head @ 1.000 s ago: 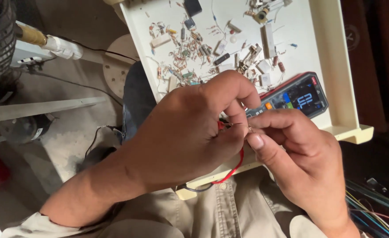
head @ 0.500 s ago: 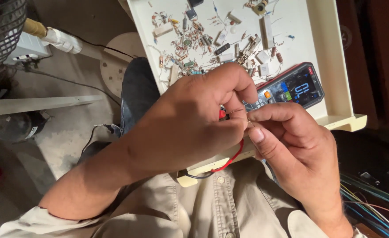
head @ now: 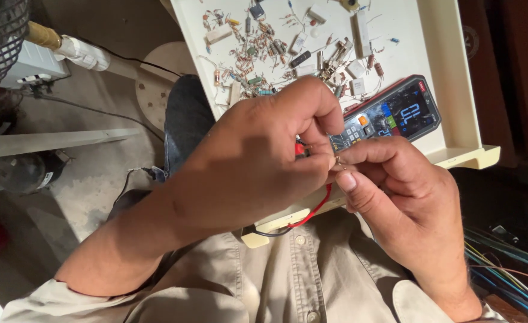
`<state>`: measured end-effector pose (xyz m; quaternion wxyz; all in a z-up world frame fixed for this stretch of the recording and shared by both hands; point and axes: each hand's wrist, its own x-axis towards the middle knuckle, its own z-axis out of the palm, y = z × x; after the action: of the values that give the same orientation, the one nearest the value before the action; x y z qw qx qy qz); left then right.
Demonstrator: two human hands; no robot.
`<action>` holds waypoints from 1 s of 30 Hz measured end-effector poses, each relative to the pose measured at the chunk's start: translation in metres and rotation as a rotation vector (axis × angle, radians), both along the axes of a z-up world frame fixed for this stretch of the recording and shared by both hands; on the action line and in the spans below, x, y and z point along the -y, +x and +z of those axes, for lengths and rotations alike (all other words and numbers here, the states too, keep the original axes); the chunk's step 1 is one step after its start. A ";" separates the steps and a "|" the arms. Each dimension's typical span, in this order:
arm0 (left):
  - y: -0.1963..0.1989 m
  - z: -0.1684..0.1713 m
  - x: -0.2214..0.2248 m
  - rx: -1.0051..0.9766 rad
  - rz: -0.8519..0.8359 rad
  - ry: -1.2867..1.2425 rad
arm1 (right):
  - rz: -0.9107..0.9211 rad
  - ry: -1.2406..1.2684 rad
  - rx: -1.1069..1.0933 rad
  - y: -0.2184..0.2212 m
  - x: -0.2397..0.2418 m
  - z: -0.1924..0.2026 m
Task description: Testing various electronic components like resistors using a digital multimeter and sorting them in a tray.
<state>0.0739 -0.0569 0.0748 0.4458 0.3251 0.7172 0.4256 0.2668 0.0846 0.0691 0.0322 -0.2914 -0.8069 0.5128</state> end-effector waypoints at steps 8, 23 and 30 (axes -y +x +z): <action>0.013 -0.004 0.009 -0.434 -0.148 0.163 | 0.033 0.069 0.045 0.001 -0.004 -0.002; 0.017 -0.002 0.010 -0.577 -0.136 0.230 | 0.065 0.096 0.090 -0.002 -0.005 0.001; 0.018 -0.003 0.012 -0.569 -0.142 0.272 | 0.080 0.099 0.066 -0.001 -0.006 -0.002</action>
<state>0.0917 -0.0691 0.0713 0.2087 0.5369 0.7251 0.3774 0.2659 0.0910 0.0674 -0.0006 -0.2737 -0.8429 0.4632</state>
